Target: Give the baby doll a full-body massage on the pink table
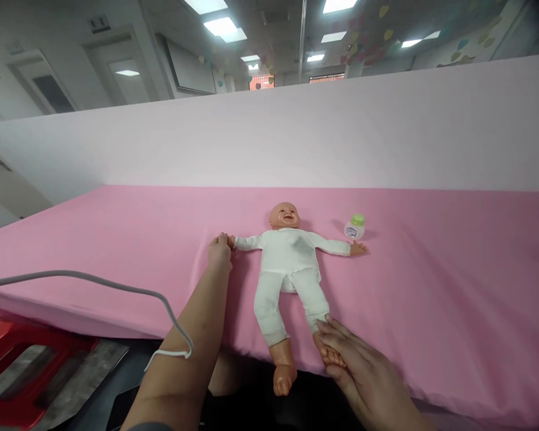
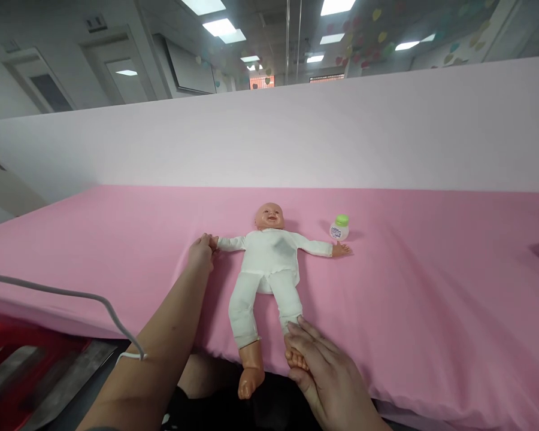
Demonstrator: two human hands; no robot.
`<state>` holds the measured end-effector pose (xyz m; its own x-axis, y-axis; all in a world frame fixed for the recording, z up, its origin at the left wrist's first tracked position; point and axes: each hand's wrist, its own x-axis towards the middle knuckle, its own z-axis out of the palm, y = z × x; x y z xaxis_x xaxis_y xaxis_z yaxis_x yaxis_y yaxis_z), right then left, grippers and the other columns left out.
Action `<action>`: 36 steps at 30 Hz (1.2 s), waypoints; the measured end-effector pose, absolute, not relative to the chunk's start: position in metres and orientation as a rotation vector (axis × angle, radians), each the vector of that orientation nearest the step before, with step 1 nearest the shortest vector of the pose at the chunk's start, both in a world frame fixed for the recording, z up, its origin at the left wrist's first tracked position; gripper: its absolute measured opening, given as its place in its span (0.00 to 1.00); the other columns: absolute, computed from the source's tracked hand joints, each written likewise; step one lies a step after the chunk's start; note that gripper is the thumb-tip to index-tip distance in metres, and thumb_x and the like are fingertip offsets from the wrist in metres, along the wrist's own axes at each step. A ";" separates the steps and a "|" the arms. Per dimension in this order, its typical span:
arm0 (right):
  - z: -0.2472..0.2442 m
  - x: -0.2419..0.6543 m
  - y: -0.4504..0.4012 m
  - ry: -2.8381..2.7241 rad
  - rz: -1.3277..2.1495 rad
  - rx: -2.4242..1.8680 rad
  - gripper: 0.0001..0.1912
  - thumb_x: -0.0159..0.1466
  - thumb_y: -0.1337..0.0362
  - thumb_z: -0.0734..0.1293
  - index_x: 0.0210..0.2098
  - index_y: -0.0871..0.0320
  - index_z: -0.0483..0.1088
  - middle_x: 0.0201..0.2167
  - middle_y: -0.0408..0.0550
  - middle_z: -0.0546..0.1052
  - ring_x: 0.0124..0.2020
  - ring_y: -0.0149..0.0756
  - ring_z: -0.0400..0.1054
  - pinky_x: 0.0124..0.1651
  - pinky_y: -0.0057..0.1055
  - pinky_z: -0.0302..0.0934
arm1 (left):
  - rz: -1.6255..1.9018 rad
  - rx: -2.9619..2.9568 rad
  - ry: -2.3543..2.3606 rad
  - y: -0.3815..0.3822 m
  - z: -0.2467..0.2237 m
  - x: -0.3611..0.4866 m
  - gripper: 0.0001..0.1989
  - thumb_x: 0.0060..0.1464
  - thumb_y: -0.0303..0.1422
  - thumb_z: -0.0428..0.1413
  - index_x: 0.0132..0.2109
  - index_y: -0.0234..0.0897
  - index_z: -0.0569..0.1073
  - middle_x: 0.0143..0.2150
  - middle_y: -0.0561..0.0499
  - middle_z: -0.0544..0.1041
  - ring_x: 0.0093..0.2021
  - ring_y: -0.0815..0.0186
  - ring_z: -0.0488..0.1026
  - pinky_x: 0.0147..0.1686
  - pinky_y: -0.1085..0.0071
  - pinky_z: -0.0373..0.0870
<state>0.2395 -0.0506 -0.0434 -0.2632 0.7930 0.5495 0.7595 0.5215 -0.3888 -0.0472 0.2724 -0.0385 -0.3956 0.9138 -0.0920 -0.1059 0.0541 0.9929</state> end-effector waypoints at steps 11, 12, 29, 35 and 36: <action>-0.020 0.245 -0.038 -1.912 0.160 -1.240 0.20 0.74 0.56 0.63 0.64 0.50 0.69 0.62 0.50 0.77 0.64 0.49 0.71 0.60 0.45 0.74 | 1.569 1.214 1.454 0.246 -0.018 -0.024 0.13 0.67 0.41 0.53 0.47 0.38 0.76 0.48 0.43 0.82 0.47 0.61 0.79 0.47 0.65 0.76; -0.016 0.245 -0.034 -1.899 0.158 -1.236 0.20 0.74 0.56 0.63 0.64 0.50 0.69 0.62 0.50 0.77 0.64 0.49 0.71 0.60 0.45 0.74 | 1.547 1.315 1.465 0.240 -0.015 -0.020 0.14 0.67 0.42 0.53 0.49 0.39 0.76 0.50 0.43 0.82 0.49 0.60 0.79 0.48 0.64 0.75; 0.010 0.222 0.035 -1.896 0.066 -1.166 0.18 0.74 0.55 0.64 0.60 0.53 0.73 0.63 0.53 0.76 0.70 0.51 0.64 0.66 0.54 0.67 | 0.874 2.422 1.303 0.198 0.002 0.018 0.19 0.69 0.39 0.52 0.64 0.45 0.73 0.62 0.48 0.78 0.61 0.55 0.75 0.60 0.59 0.70; 0.010 0.228 0.021 -1.864 0.077 -1.154 0.20 0.74 0.55 0.64 0.62 0.52 0.72 0.63 0.53 0.76 0.69 0.53 0.63 0.65 0.55 0.67 | 1.012 2.191 1.421 0.200 0.002 0.015 0.20 0.67 0.37 0.54 0.63 0.45 0.74 0.60 0.46 0.80 0.57 0.54 0.77 0.58 0.59 0.71; 0.010 0.231 0.015 -1.859 0.076 -1.153 0.20 0.74 0.54 0.64 0.63 0.51 0.71 0.63 0.53 0.76 0.69 0.53 0.64 0.65 0.55 0.68 | 1.073 2.095 1.438 0.202 0.002 0.013 0.19 0.67 0.38 0.54 0.62 0.45 0.74 0.57 0.47 0.81 0.55 0.55 0.78 0.56 0.60 0.72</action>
<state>0.2308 0.0146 0.0096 -0.1410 0.7350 0.6633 0.6783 0.5597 -0.4761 0.0130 0.2020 0.0018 0.1842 0.9086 0.3748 0.6179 -0.4036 0.6748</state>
